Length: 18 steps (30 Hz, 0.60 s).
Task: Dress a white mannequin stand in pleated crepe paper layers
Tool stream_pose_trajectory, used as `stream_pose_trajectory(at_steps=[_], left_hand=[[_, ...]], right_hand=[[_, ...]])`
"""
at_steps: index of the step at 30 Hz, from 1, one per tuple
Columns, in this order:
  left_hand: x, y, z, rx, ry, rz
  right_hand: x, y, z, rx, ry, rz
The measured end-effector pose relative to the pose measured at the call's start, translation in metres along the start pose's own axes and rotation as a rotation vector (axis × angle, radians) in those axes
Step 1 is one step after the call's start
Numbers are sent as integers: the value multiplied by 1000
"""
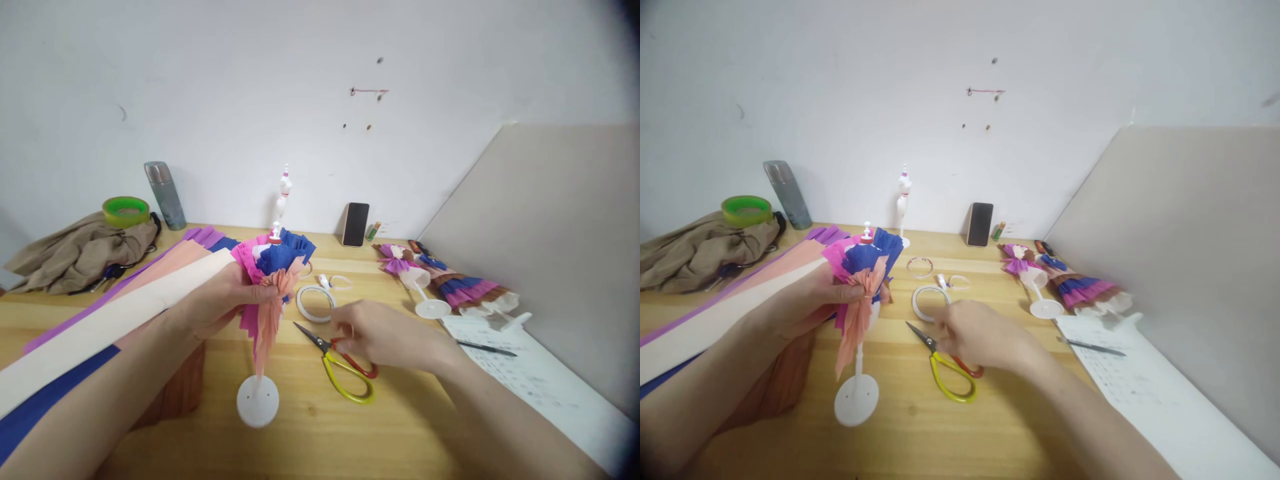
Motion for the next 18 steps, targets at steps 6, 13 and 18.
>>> stream_pose_trajectory(at_steps=[6,13,18], left_hand=[[-7,3,6,83,-17,83],[-8,-11,43,324,-86,209],[0,-23,61,388,-138,117]], right_hand=[[-60,-22,-29,-126,-111,126],[-57,-27,-42,-166,92,-25],[-39,-17,-45,-85,541,-44]])
Point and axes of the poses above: each hand's wrist, its own y-axis towards the middle knuckle, its own x-axis out of the back of the hand, z = x × y, the point moved 9 cm from there along y, towards the middle knuckle
